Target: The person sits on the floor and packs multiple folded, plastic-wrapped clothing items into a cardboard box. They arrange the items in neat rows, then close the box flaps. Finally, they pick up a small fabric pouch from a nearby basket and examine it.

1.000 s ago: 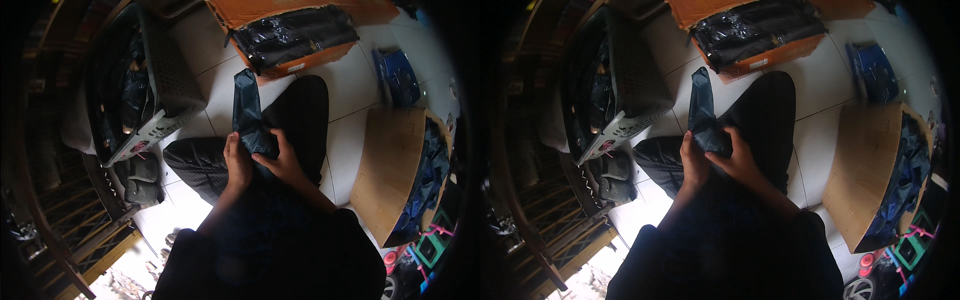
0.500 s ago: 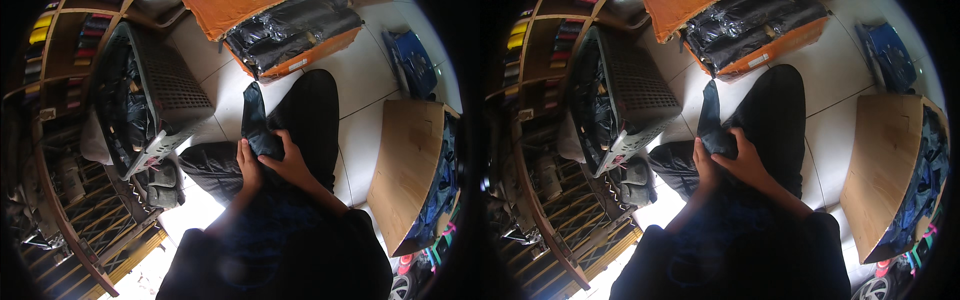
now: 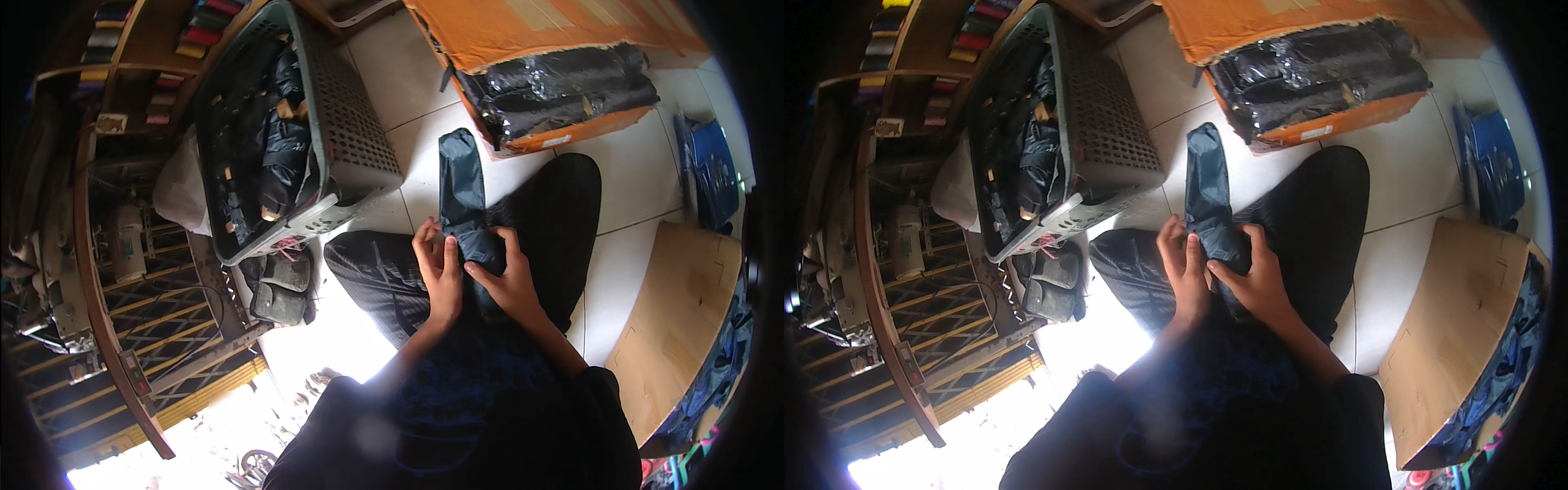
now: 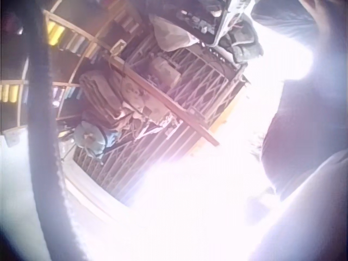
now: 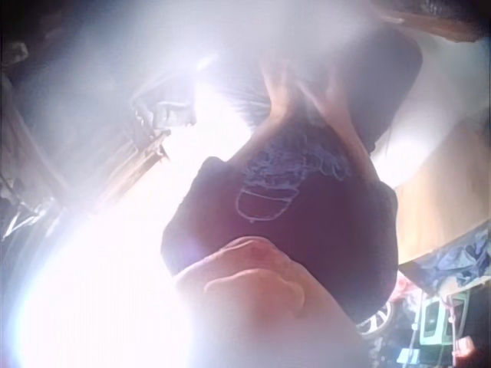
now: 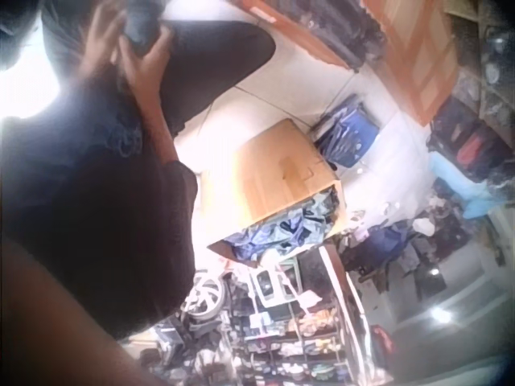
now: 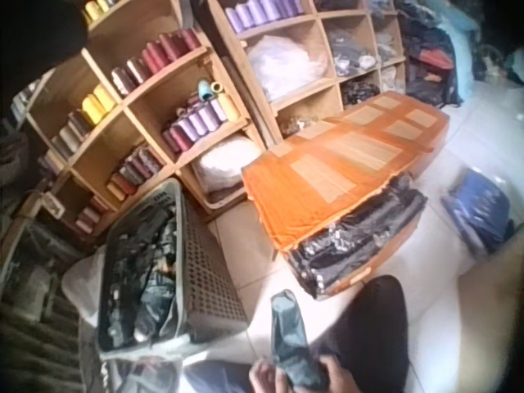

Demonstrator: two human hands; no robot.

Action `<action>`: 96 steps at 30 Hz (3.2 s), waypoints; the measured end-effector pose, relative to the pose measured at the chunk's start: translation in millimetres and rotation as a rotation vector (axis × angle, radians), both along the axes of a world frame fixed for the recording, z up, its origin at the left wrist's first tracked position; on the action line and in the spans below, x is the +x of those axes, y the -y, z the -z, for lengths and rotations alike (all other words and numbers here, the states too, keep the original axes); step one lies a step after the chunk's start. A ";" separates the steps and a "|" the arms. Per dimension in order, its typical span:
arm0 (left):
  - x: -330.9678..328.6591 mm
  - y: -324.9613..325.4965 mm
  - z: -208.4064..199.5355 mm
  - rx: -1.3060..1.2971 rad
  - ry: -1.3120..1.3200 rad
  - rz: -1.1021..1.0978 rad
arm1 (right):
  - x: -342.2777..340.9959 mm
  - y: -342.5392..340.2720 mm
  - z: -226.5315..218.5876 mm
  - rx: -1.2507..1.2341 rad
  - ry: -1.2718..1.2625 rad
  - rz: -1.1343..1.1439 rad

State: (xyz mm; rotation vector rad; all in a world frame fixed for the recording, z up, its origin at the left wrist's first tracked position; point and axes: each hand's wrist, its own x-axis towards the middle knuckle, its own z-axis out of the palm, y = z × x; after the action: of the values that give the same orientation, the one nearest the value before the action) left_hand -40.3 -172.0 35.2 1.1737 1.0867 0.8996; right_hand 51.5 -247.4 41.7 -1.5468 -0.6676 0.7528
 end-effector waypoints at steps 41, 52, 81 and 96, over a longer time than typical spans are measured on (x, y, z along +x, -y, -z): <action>-43.2 -27.7 -32.5 -0.339 0.083 0.178 | -16.3 -31.0 -31.5 0.052 0.066 -0.110; -34.4 -54.4 -37.7 -0.171 0.339 0.201 | -15.6 -34.4 -45.4 0.015 0.295 -0.264; -27.4 -45.1 -51.7 -0.317 0.333 0.070 | -29.5 -31.7 -52.4 0.203 0.781 -0.160; -25.6 -40.7 -67.5 0.025 0.282 -0.066 | -26.3 -29.6 -55.1 0.165 0.541 -0.312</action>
State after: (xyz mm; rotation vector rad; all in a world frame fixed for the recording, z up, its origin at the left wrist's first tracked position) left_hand -65.8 -131.3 102.7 1.0003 0.8904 1.0970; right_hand 25.2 -217.8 96.8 -1.5158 -1.3611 0.4836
